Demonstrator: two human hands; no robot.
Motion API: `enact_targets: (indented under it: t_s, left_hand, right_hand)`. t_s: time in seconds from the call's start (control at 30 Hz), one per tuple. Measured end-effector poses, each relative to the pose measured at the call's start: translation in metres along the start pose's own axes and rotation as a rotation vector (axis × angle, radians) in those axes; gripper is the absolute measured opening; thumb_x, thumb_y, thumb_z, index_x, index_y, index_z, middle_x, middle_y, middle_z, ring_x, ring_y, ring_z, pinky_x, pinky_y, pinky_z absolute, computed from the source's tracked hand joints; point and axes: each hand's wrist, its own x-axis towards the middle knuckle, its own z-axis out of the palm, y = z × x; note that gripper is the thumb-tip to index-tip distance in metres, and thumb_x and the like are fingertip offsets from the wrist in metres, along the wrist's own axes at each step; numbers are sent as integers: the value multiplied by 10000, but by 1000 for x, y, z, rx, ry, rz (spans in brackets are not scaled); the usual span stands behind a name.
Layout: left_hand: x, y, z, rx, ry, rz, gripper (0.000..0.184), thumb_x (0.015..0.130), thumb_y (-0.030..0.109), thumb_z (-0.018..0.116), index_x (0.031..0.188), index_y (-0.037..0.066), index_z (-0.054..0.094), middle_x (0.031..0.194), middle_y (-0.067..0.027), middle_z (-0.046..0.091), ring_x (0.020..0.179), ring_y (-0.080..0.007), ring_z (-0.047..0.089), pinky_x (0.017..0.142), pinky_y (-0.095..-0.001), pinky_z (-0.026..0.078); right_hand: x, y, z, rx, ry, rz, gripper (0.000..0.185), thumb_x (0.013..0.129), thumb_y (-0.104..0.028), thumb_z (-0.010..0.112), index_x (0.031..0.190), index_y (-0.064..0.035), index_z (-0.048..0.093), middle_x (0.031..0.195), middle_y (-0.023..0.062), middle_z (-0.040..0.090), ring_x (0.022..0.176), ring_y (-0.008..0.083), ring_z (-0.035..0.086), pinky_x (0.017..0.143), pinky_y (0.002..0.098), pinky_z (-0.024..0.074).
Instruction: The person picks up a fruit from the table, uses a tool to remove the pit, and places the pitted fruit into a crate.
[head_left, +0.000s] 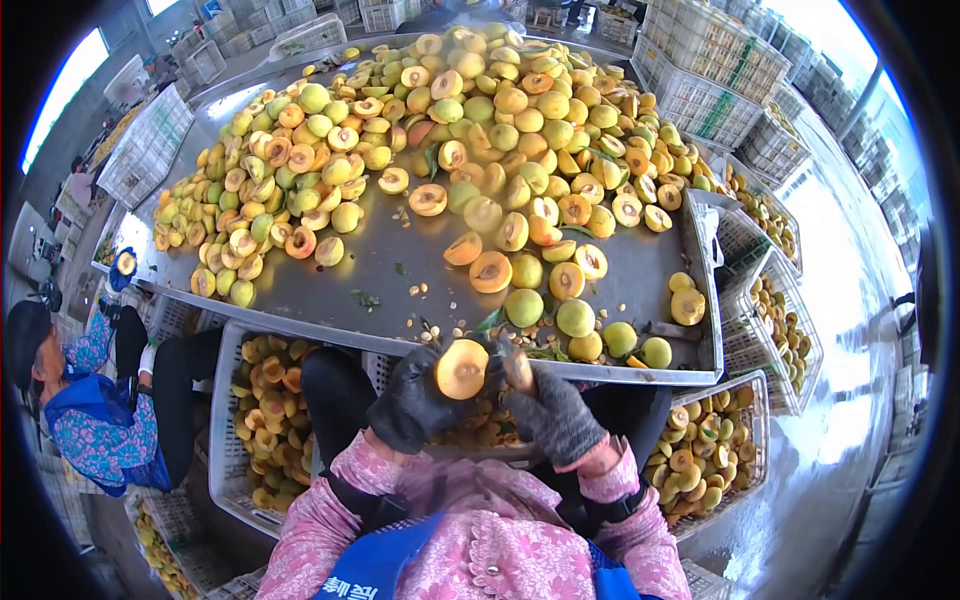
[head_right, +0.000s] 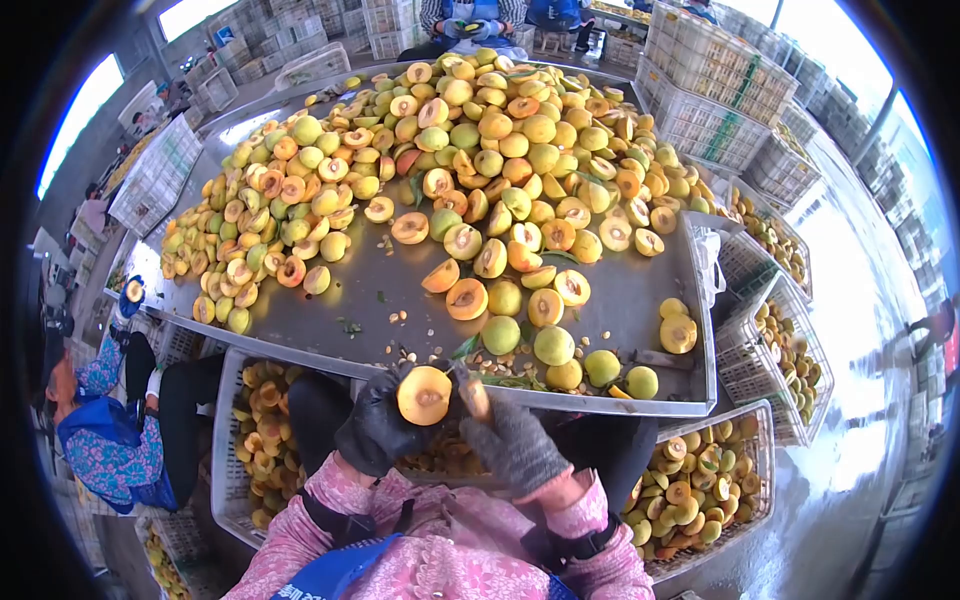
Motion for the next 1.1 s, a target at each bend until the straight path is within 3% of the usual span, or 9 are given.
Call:
enact_targets:
  t_s: [0.1,0.23,0.47,0.6,0.7,0.8,0.9,1.03,1.1]
  left_hand:
    - [-5,17,16,-703,107,-194,251,845,59,583,1080,-27,561,1031,-106,621,950,-168,582,853,-291,469]
    - [3,-23,-11,21,57,121,276,853,68,576,1109,-25,538,1057,-122,600,988,-190,570,880,-308,453]
    - [1,-41,-22,32,8,152,323,861,61,560,1166,-33,511,1121,-130,581,1008,-186,565,908,-306,435]
    - [-23,-2,12,518,-67,354,300,915,87,480,1188,-37,497,1125,-121,580,1021,-175,556,925,-302,421]
    - [-18,-18,9,-102,-37,206,329,957,135,405,1229,-43,452,1168,-120,546,1060,-165,526,951,-301,401]
    - [-21,-26,12,-241,-20,199,373,981,187,360,1271,-43,404,1214,-122,500,1102,-162,491,968,-304,388]
    - [-22,-18,26,-503,22,150,376,975,169,379,1289,-37,382,1235,-119,468,1124,-161,463,970,-309,389]
    - [-17,-37,18,-214,131,274,381,974,197,369,1280,-27,397,1226,-113,475,1123,-184,470,970,-332,395]
    - [-16,-39,18,-272,151,277,385,971,210,365,1272,-27,408,1206,-118,491,1115,-200,483,974,-344,393]
  right_hand:
    - [-24,0,11,30,-104,212,225,848,-83,580,1038,-2,491,925,158,546,884,300,536,760,354,428]
    - [-30,0,19,-158,-246,150,247,852,-123,556,1057,5,506,997,194,496,952,317,503,805,378,417]
    - [-33,20,29,-233,-216,52,211,855,-121,512,1026,1,528,952,190,489,927,318,491,804,399,406]
    - [-33,16,38,-222,-154,124,182,874,-119,488,1001,8,519,921,181,506,897,314,501,757,385,410]
    - [-32,28,41,-556,-66,-127,137,879,-43,528,1009,-61,486,809,20,511,725,118,500,608,293,433]
    - [-27,12,44,-450,-72,95,185,871,-26,520,1055,-32,498,903,39,542,820,158,526,685,330,450]
    - [-20,47,51,-221,-136,251,432,856,-153,534,1255,-50,405,927,224,489,793,389,559,693,430,436]
    - [-15,56,62,-129,-82,200,420,854,-5,501,1261,-15,400,1091,115,534,990,224,528,794,357,453]
    - [-12,72,67,-103,-80,216,457,865,-40,487,1306,-19,367,1126,153,519,1009,248,518,797,367,451]
